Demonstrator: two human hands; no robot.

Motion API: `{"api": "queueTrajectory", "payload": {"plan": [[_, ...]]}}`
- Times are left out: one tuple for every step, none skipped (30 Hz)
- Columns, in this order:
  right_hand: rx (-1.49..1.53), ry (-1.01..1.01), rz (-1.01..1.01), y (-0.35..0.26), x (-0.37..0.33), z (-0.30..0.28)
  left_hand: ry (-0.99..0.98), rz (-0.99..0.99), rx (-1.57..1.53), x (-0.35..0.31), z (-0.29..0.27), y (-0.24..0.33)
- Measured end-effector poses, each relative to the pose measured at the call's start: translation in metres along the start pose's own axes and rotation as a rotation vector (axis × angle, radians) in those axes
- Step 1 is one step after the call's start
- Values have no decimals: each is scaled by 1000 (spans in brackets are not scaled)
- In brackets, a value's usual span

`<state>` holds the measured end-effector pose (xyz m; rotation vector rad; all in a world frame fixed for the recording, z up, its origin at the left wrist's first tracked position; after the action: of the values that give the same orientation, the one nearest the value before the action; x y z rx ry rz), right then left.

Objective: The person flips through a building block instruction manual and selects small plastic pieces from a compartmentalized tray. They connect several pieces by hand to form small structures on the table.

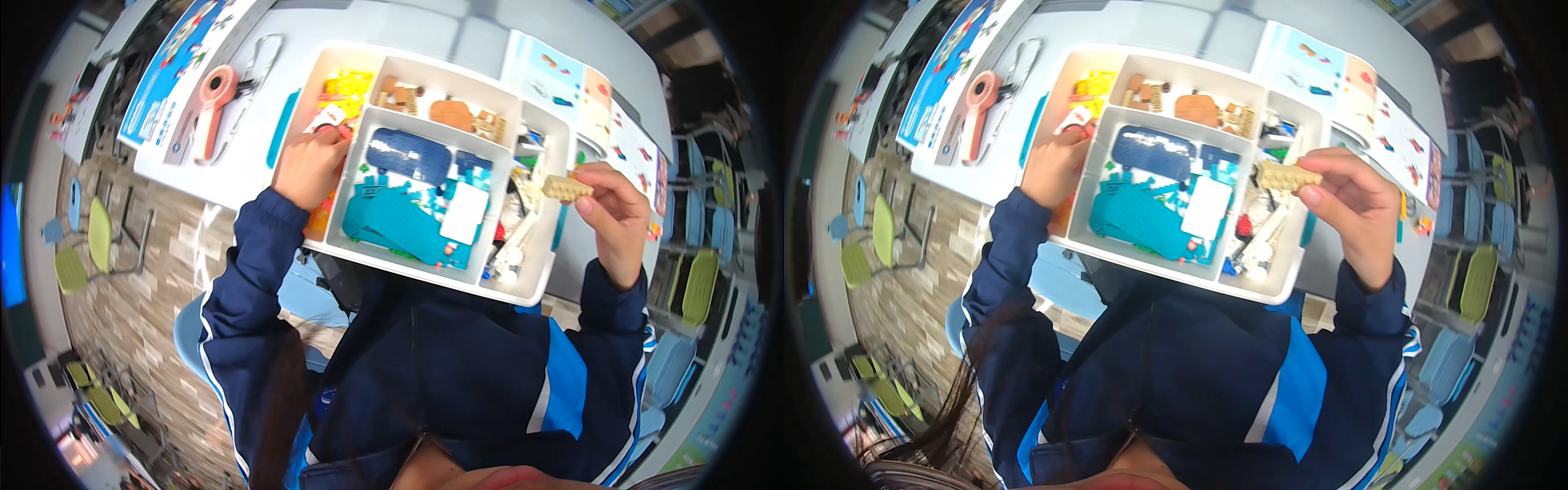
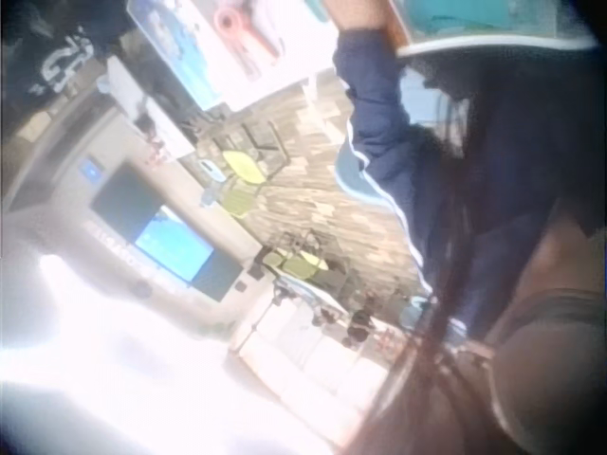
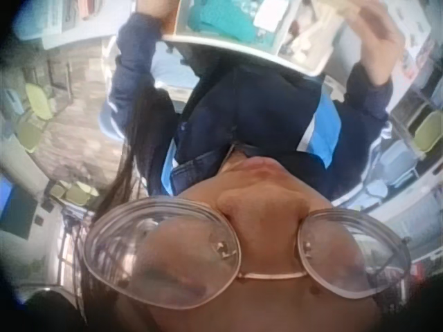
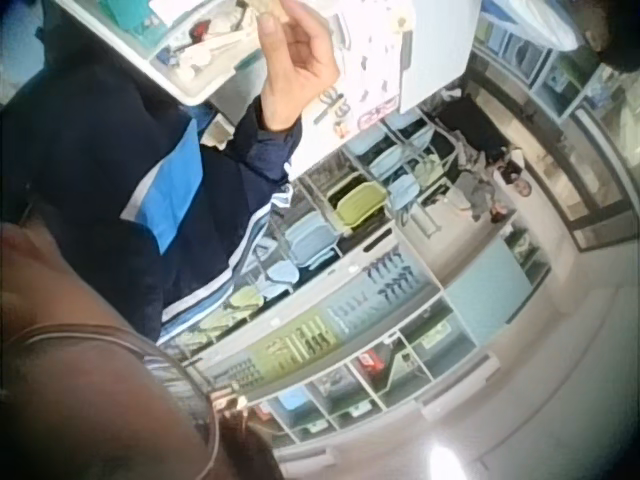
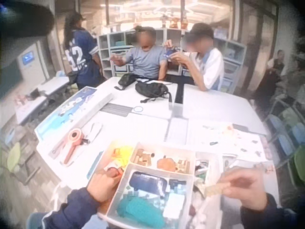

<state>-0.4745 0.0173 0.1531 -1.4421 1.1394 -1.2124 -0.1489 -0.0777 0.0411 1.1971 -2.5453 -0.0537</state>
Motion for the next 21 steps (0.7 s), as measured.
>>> {"api": "queueTrajectory", "payload": {"plan": [[20,33,5,3,-6,-4,-9,13,11,-1,3,-2],[41,64,10,7,-10,-7,-2,50,38,1,2,-1],[70,92,10,12,-15,-10,3,85,75,1,0,0],[89,106,14,17,-19,-13,17,125,103,3,-2,4],[105,135,25,22,-25,-17,41,170,109,4,-3,8],[127,162,34,30,-31,-19,61,214,121,5,-4,11],[149,187,43,35,-37,-21,82,256,133,5,-5,15],[176,205,44,37,-40,-22,81,259,153,6,-6,17],[180,218,46,40,-45,-24,65,247,147,5,-6,17],[183,230,48,43,-50,-26,49,234,141,4,-5,16],[187,241,50,45,-54,-29,33,221,135,2,-4,15],[186,257,45,45,-59,-32,-2,195,115,0,1,10],[155,273,34,47,-64,-37,9,187,87,-1,1,8],[124,288,23,51,-69,-43,20,180,59,-2,0,6],[91,302,14,53,-74,-49,32,170,28,-3,-2,5],[128,330,12,54,-79,-54,25,167,-4,-3,-5,3],[167,358,9,54,-85,-59,38,101,-30,-5,-8,-1],[199,391,7,54,-91,-64,52,41,-62,-7,-11,-4],[257,427,34,58,-96,-70,66,-20,-94,-8,-13,-7],[315,462,61,63,-102,-74,127,9,-99,-10,-21,-6],[372,492,85,68,-107,-79,164,-69,-147,-12,-29,-4]]}}
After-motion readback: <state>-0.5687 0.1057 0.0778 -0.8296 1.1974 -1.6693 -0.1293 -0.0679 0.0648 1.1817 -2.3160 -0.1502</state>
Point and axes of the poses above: each hand's wrist, its own x-axis towards the middle knuckle, its own z-axis out of the palm, y = z × x, the point moved 7 cm from there along x, towards the middle knuckle, and after that the axes turned 2 degrees about y, right-handed, at the moved point
